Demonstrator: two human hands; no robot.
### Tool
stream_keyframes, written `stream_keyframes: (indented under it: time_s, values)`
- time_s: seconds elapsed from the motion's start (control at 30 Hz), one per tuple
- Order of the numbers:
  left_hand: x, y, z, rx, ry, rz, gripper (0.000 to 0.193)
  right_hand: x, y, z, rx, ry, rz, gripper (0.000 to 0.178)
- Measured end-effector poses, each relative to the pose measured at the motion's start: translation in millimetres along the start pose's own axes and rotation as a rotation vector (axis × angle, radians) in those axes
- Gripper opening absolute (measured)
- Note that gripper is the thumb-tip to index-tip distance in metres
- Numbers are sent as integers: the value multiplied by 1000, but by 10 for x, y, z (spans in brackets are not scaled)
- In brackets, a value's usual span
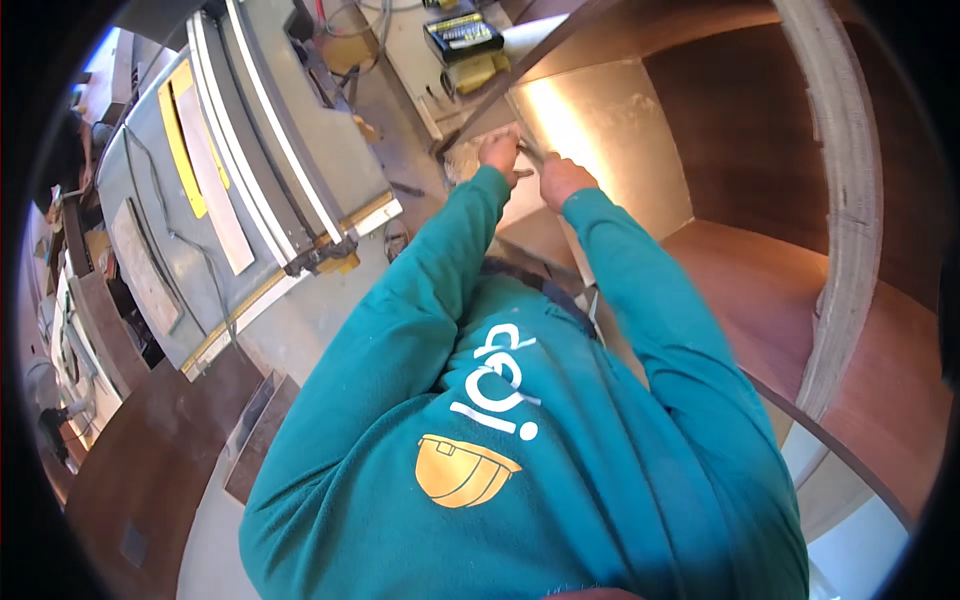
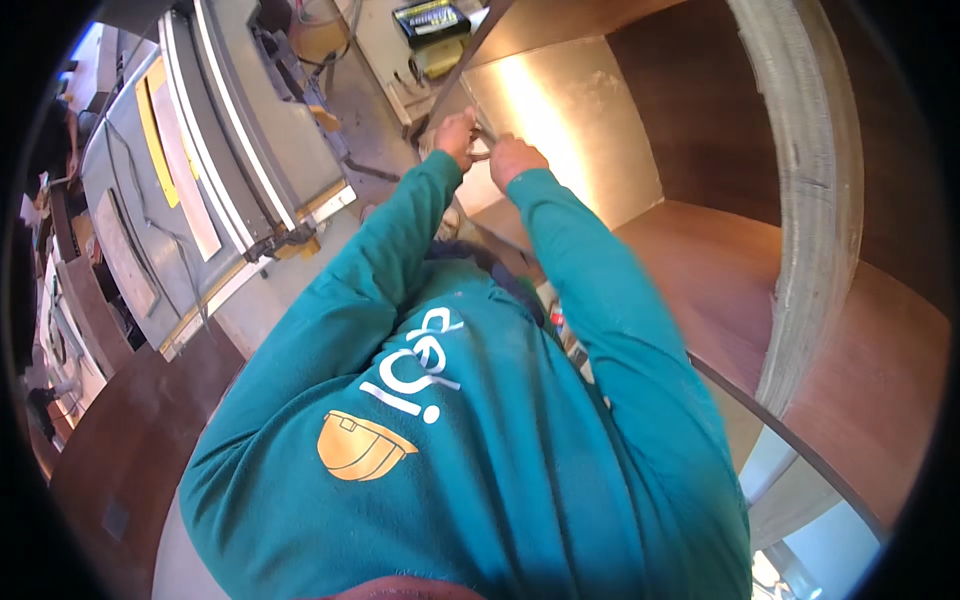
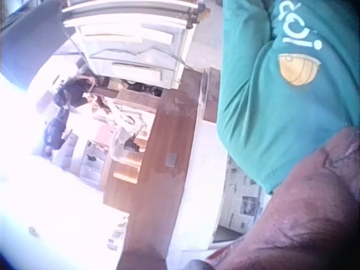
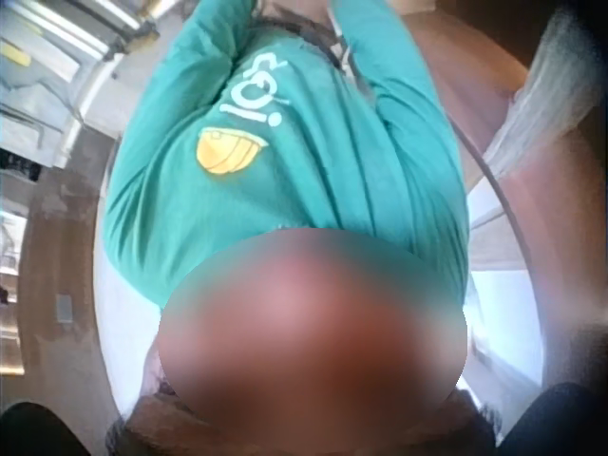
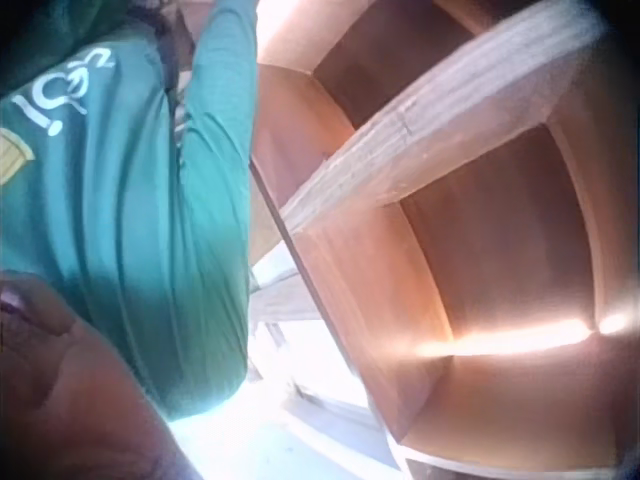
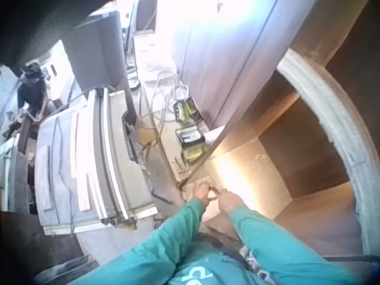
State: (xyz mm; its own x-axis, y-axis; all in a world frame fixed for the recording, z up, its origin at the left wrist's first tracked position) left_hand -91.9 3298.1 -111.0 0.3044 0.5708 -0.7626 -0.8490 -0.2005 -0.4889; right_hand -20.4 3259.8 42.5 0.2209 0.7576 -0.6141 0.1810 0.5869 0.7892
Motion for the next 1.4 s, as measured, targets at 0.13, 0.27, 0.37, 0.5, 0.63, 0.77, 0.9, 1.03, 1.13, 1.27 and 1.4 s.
stream_keyframes:
  time_s: [0.13,0.27,0.37,0.5,0.63,0.77,0.9,1.03,1.13,1.27,1.4]
  values:
    - [70,29,-45,21,25,-36,43,-5,25,14,-22,-13,10,31]
    - [-54,-39,25,95,-24,-97,55,-181,154,26,-43,-36,14,33]
    - [-455,-29,123,147,-50,-39,55,-361,185,32,-95,-35,-49,36]
    - [-474,-15,1,190,-122,91,45,-423,32,177,-66,-47,-16,34]
    - [-331,-107,-263,-36,-41,-39,45,-445,-15,158,-56,-48,-38,33]
    - [-484,-164,-198,-7,26,18,42,-408,-39,174,-25,-53,-52,32]
    - [-174,-82,-379,-68,69,-56,30,-269,-87,65,-38,-11,7,31]
    - [-127,-191,-361,-49,137,-149,27,-200,-115,140,-38,-45,-20,31]
    - [-228,-243,-299,-33,142,-202,30,-235,-50,181,-99,-54,-36,33]
    - [-451,-188,-223,14,96,-185,44,-533,133,146,-134,-84,-93,34]
    - [-587,-160,-408,47,95,-133,50,-609,-62,238,-137,-31,-49,32]
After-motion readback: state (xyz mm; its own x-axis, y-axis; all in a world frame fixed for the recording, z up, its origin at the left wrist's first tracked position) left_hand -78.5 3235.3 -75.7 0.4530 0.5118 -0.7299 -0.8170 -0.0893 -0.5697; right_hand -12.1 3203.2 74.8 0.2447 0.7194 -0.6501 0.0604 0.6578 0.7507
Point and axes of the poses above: each hand's wrist, its own x-axis towards the middle knuckle, its own y-axis out of the back of the hand, z = x × y, the point moved 10 cm from there along x, towards the middle knuckle, and after that the axes turned 1 degree about y, right-handed, at the moved point
